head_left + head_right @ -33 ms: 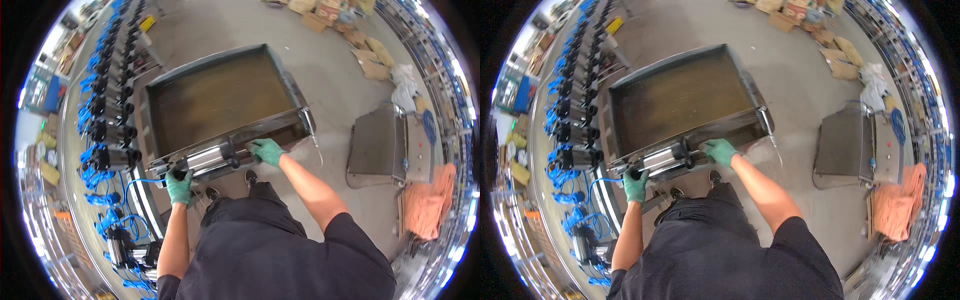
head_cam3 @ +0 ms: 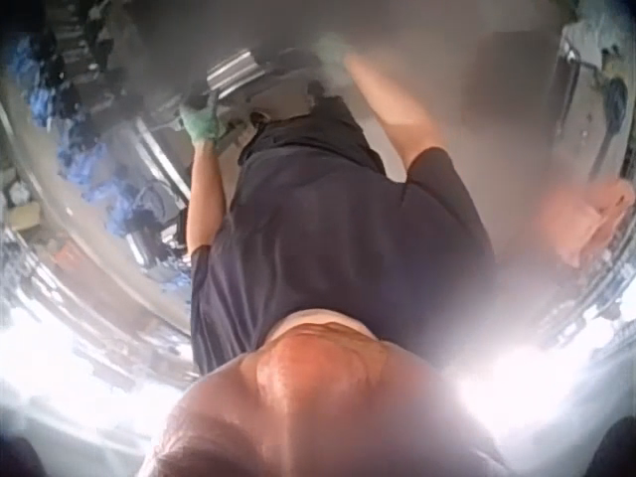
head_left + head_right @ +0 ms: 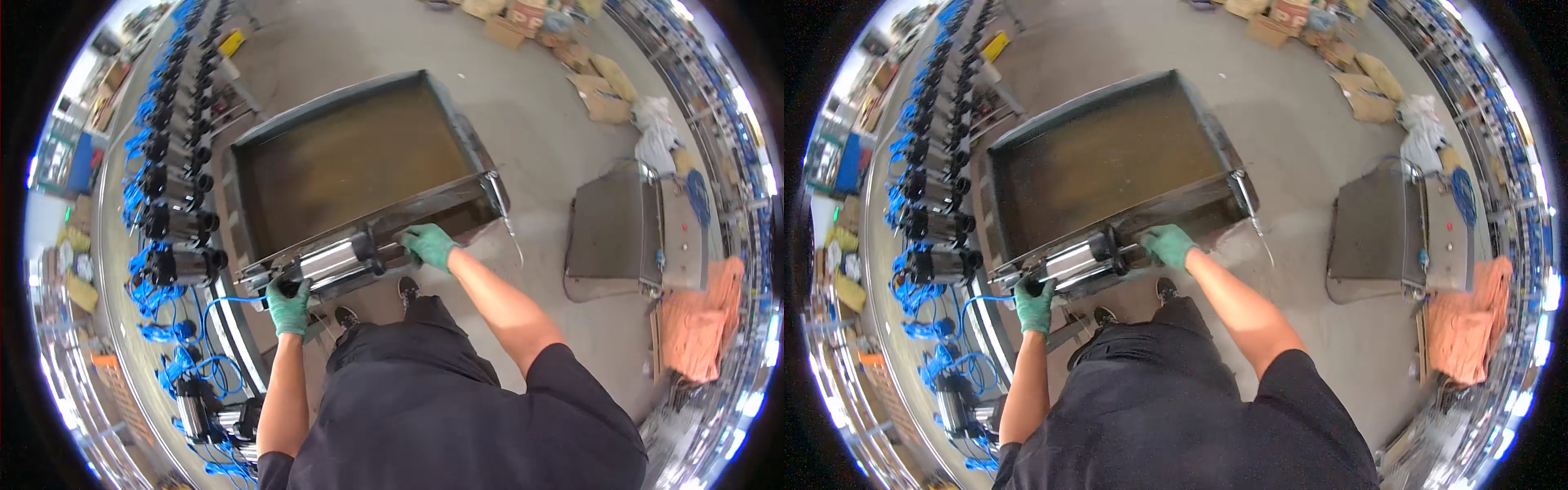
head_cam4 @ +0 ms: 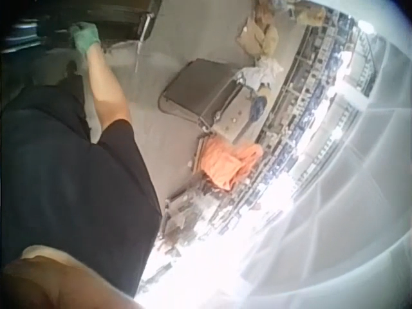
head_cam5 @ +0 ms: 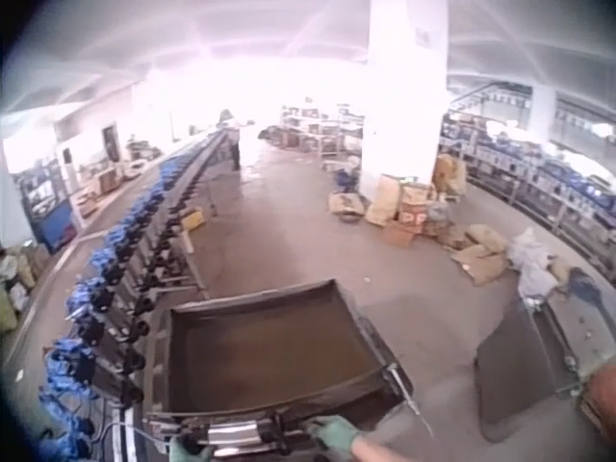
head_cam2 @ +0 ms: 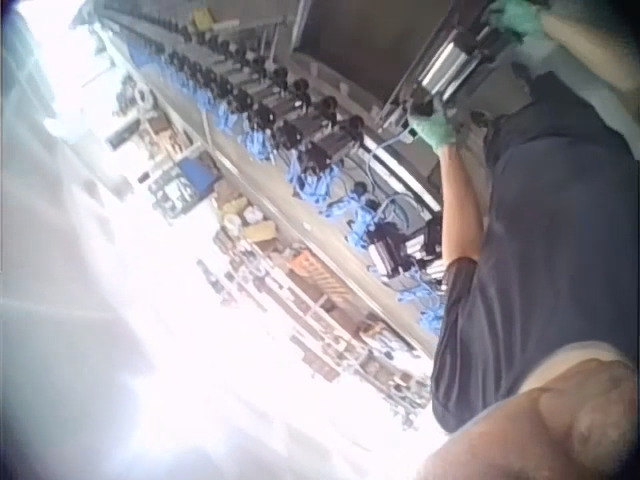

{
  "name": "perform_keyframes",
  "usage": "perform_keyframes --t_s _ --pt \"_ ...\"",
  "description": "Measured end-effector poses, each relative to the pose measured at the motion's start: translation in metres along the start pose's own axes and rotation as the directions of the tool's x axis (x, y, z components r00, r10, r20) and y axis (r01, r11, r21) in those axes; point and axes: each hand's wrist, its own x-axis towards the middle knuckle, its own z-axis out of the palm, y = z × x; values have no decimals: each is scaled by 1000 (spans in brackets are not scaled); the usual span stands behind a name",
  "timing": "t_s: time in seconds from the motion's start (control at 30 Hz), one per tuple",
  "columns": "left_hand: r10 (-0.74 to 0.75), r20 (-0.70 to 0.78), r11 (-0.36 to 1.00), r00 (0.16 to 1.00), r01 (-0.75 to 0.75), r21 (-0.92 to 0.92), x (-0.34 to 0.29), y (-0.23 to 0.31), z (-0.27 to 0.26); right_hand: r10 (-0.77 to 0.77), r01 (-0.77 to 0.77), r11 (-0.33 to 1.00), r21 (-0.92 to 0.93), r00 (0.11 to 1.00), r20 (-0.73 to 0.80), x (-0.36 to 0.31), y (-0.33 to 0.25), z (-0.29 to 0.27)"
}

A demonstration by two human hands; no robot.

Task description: The person places a cylindrical pump component into a tank of liquid to check for leaks, rotates it, and then places it on a nearby assembly line next to other similar components.

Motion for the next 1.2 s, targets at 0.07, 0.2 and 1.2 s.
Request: perform_keyframes --t_s 0.07,0.2,1.2 --pt "33 -9 994 999 -32 102 4 0 -1 65 -64 997 38 998 -10 -1 -10 -1" --pt "-2 -24 998 1000 4 65 13 -9 -3 -112 82 977 -196 982 -151 0 1 -2" --pt "-156 110 965 982 128 228 10 31 -10 22 66 922 382 975 -222 0 16 -17"
